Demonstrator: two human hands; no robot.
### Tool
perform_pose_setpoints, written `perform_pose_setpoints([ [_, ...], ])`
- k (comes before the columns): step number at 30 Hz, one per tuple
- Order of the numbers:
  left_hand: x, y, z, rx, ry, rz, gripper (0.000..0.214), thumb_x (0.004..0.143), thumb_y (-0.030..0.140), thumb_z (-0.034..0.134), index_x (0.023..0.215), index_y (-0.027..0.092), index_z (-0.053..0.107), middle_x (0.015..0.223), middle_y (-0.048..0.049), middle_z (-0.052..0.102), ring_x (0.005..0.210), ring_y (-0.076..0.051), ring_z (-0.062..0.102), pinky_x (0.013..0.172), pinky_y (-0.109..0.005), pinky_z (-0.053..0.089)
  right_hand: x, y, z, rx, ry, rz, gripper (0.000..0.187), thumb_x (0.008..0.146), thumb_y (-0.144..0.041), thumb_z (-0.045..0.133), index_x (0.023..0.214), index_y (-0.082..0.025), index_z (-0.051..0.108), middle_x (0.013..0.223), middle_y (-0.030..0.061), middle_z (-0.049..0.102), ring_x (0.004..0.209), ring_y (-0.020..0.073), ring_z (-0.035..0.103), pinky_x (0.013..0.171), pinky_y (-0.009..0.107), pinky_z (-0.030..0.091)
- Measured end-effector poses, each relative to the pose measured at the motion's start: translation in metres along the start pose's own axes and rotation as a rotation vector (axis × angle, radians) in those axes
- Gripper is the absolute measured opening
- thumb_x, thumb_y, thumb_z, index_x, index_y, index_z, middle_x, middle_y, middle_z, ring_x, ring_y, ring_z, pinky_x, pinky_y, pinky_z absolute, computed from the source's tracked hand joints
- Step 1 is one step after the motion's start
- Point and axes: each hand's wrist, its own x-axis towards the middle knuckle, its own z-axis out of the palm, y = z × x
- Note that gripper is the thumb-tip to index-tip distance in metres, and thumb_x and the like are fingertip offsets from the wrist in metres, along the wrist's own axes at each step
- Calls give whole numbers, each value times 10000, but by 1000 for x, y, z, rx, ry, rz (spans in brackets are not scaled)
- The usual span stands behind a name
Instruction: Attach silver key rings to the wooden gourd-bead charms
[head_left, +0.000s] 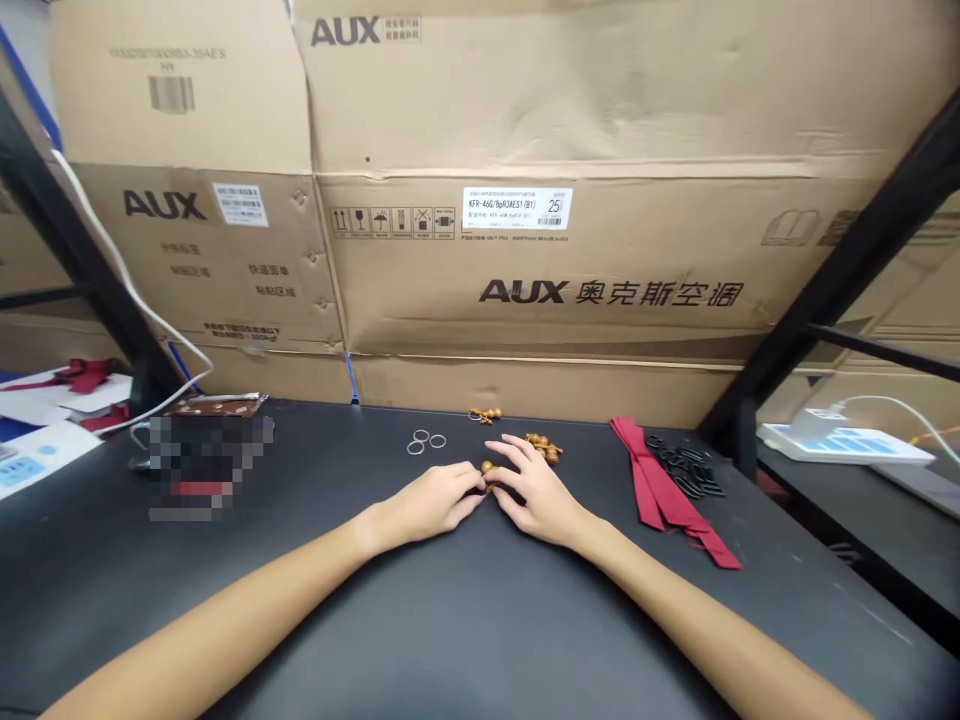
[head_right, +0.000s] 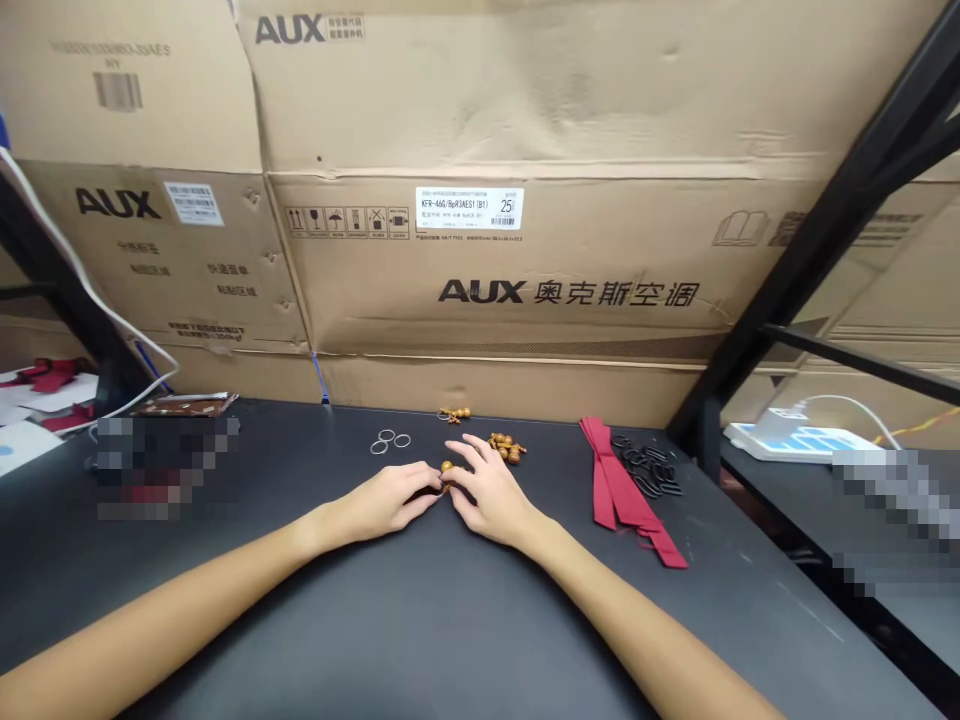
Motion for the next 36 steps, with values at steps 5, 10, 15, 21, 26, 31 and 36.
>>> perform_pose_setpoints([
  [5,3,-4,1,-107,35,-7,155,935,165,474,1036,196,587,1011,-45,636,912,-172,621,856,-287,483,1,-4,-2,52,-16,43,99,875,-202,537,886,-215,635,1328,102,520,1321,307,339,1046,548,373],
  [10,1,-3,2,-109,70,-15,127,925,213,508,1018,191,591,1032,-55,614,947,-177,594,880,-299,479,1,-6,-3,144,-23,97,114,904,-209,505,831,-209,593,1326,101,512,1300,282,361,1043,540,371],
  [15,2,-4,1,-50,73,21,154,940,242,495,917,196,640,1130,-67,589,1074,-202,537,975,-343,434,0,-12,-2,218,-11,131,130,914,-221,495,825,-220,590,1314,93,518,1285,279,381,1032,552,374],
  [21,2,-3,-1,-55,61,14,161,944,227,487,889,200,636,1155,-62,581,1091,-201,527,973,-348,429,0,-13,0,220,26,170,141,902,-222,502,800,-211,599,1280,111,539,1276,298,387,1022,574,365],
  [26,1,-1,0,-59,63,6,119,919,248,533,882,195,633,1144,-67,578,1077,-210,521,968,-363,429,1,-17,-4,280,32,166,138,904,-227,512,795,-212,597,1262,104,544,1246,267,420,1028,518,377],
  [31,1,-2,1,-52,71,9,95,900,268,577,901,195,637,1151,-54,574,1077,-199,514,977,-353,425,1,-22,-6,331,39,178,126,900,-229,519,796,-213,587,1259,103,542,1243,261,426,1020,504,385],
  [36,1,-6,1,-75,83,21,109,907,213,554,871,201,656,1162,-52,571,1094,-195,514,992,-348,421,1,-21,-1,292,62,211,140,904,-221,505,785,-215,579,1246,98,549,1230,261,433,1016,507,386],
])
